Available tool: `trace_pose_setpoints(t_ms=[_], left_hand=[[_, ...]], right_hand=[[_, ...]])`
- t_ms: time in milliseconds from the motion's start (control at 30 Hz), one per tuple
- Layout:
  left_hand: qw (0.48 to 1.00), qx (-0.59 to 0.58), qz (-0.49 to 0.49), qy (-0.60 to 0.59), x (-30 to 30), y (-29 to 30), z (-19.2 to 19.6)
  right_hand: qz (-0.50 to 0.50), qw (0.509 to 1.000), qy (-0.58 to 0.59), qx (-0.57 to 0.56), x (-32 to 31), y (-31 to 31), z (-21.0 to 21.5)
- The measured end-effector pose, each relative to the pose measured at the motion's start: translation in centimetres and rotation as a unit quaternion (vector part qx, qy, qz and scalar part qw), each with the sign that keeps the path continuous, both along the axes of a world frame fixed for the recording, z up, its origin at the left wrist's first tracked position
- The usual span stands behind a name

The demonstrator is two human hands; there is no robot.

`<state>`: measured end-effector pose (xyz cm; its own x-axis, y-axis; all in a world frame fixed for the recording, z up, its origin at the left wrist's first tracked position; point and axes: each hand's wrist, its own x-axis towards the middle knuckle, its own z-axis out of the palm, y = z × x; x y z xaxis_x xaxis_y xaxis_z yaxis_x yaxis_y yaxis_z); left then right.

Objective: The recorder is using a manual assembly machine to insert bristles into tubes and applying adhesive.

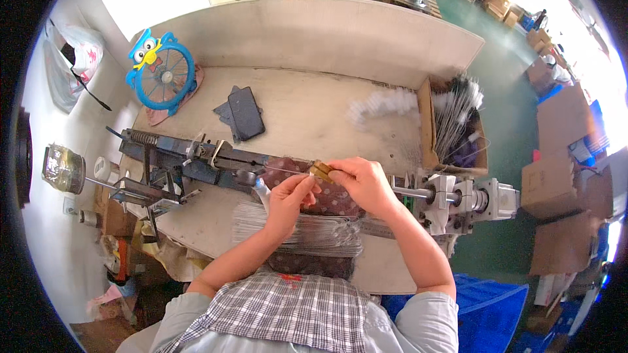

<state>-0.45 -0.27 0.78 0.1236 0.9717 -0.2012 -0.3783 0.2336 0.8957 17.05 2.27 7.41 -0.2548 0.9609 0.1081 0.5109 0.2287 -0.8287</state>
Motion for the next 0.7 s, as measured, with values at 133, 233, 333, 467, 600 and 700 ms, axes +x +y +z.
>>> trace_pose_setpoints(t_ms=[133,233,333,467,600,700], left_hand=[[1.000,0.005,-0.018,-0.005,1.0,0.3,0.1],[1.000,-0.010,0.020,-0.019,0.4,0.2,0.2],[0.994,-0.039,0.101,-0.009,-1.2,-0.1,0.7],[0.987,-0.076,0.139,-0.024,-2.2,-0.2,1.7],[0.987,-0.095,0.111,-0.065,-2.5,-0.1,1.7],[0.990,-0.068,0.098,-0.079,-3.0,-0.3,1.1]], right_hand=[[0.010,0.995,0.067,-0.072,0.7,-0.1,-0.3],[0.068,0.996,-0.015,0.049,1.1,0.0,-0.1],[0.057,0.975,-0.118,0.179,-0.2,0.2,0.8],[0.014,0.945,-0.178,0.275,-4.3,2.4,-0.3],[0.078,0.961,-0.161,0.211,-5.7,3.1,-1.8],[0.095,0.974,-0.133,0.159,-5.2,2.9,-0.5]])
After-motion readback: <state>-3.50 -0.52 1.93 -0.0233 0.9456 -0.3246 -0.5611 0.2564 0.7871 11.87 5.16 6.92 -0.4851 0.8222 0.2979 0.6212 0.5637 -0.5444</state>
